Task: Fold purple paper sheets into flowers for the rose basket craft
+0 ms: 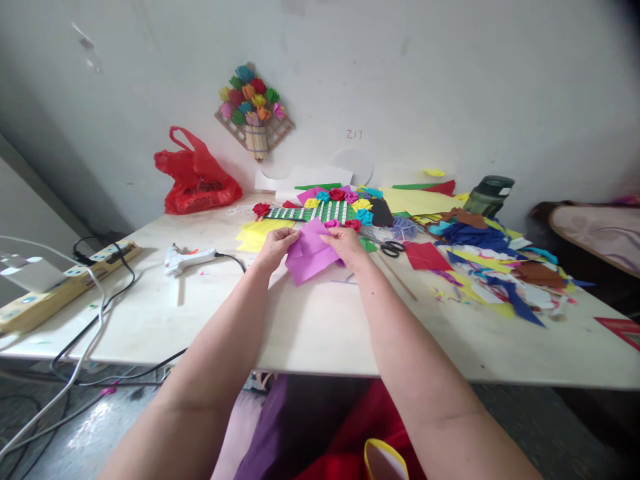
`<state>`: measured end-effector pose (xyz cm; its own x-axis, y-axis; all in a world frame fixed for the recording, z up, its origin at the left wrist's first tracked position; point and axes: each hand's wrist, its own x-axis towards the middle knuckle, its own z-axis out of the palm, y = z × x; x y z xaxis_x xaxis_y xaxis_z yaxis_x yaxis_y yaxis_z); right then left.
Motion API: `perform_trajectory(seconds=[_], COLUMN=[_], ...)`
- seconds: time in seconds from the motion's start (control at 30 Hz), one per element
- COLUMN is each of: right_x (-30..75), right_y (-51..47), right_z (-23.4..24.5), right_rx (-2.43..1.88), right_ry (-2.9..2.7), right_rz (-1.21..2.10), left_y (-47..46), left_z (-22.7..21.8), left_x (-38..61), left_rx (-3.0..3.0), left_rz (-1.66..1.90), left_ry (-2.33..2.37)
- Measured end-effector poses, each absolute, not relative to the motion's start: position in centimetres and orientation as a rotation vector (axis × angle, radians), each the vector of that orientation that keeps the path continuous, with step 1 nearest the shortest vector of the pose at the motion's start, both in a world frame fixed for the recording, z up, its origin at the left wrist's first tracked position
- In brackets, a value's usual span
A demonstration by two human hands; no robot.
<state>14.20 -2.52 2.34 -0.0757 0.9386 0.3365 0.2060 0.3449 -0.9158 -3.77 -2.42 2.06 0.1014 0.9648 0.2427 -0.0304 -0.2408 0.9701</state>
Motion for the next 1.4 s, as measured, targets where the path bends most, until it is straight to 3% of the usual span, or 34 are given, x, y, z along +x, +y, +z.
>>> perform_trajectory(seconds=[0.5, 1.4], right_x=[14.3, 14.3], right_y=[-2.8, -3.1], right_z=[2.7, 2.9], right_rx=[-0.852, -0.993], right_ry=[-1.625, -1.879], right_rz=[0.904, 0.685], left_y=[-2.4, -2.8], left_z=[2.0, 2.2], left_x=[-3.8, -3.7], left_rx=[1.445, 1.271], left_rz=[1.319, 1.253], left_ry=[1.004, 0.943])
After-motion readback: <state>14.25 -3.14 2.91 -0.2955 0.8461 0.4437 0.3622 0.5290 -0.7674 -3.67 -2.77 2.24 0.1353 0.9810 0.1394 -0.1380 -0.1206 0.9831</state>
